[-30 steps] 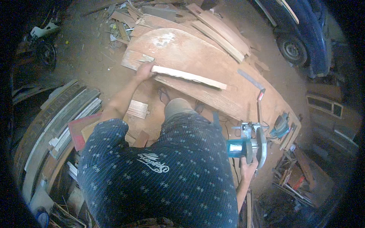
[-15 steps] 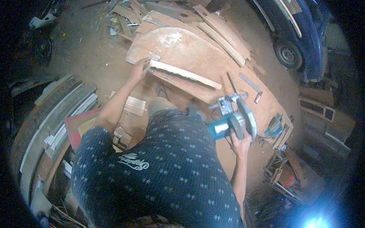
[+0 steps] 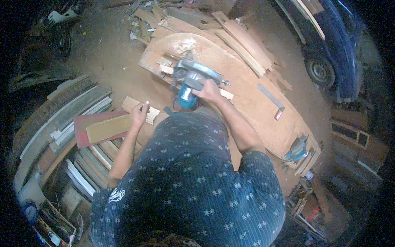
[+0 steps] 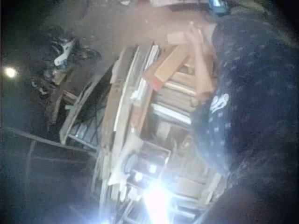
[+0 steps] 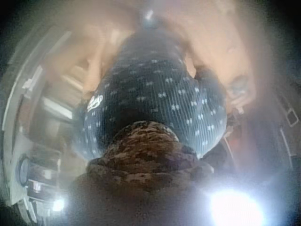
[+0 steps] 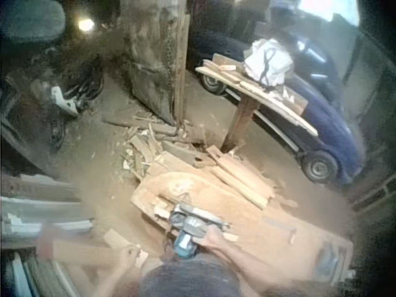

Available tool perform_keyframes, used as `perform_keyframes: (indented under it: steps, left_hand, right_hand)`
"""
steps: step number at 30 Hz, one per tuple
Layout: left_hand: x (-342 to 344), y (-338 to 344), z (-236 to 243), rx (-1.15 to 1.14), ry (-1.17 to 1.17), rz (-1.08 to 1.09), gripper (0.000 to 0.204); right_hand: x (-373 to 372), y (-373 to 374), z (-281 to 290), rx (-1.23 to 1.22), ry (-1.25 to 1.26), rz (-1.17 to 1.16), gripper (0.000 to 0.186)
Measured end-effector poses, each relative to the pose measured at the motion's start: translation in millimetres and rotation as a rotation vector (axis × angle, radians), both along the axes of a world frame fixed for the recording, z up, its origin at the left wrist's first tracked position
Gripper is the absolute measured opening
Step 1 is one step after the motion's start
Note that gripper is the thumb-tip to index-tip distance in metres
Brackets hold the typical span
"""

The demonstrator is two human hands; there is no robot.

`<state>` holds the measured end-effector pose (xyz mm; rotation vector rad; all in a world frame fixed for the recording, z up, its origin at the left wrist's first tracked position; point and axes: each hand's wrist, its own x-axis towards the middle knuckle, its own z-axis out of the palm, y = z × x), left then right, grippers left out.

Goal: The person uses a hammer to break apart a piece of wood on a workbench. They then pick up a circular saw and cut several pieces of wood into smaller sections, stacking the cut pieces on the bench.

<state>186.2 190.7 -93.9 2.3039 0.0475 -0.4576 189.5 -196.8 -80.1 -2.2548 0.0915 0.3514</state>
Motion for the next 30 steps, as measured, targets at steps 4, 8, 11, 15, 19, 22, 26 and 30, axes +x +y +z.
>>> perform_keyframes:
  steps: [4, 8, 11, 15, 19, 22, 26, 30]
  left_hand:
    - [-3.9, -112.5, 54.9, -0.142, -0.296, -0.142, 0.038]
    - [24.9, -207.1, 89.6, -0.073, -0.512, -0.712, 0.061]
    - [40.1, -241.2, 85.4, 0.244, -0.354, -1.066, 0.056]
    - [53.8, -278.6, 44.1, 0.434, -0.359, -1.161, 0.018]
    - [61.2, -287.4, 36.6, 0.437, -0.274, -1.2, 0.019]
    - [43.9, -270.8, 12.6, 0.484, -0.445, -1.237, 0.017]
    - [46.1, -282.8, 17.7, 0.538, -0.469, -1.239, 0.017]
    - [44.4, -283.7, 11.1, 0.488, -0.489, -1.209, 0.016]
  right_hand:
    - [-3.6, -7.2, -26.8, 0.179, -0.007, 0.039, 0.048]
    - [-11.3, -28.3, -13.9, 0.285, -0.07, 0.154, 0.061]
    - [-31.6, -75.5, -27.0, 0.185, 0.008, 0.056, 0.061]
    - [-51.4, -134.3, -62.4, 0.116, 0.281, -0.261, 0.057]
    - [-28.7, -143.0, -128.0, 0.431, 0.349, -0.139, 0.034]
    - [-16.9, -137.4, -124.8, 0.421, 0.355, 0.069, 0.024]
    - [-7.0, -150.7, -121.8, 0.503, 0.385, 0.082, 0.026]
    - [-7.9, -157.4, -116.9, 0.086, -0.067, 0.333, 0.025]
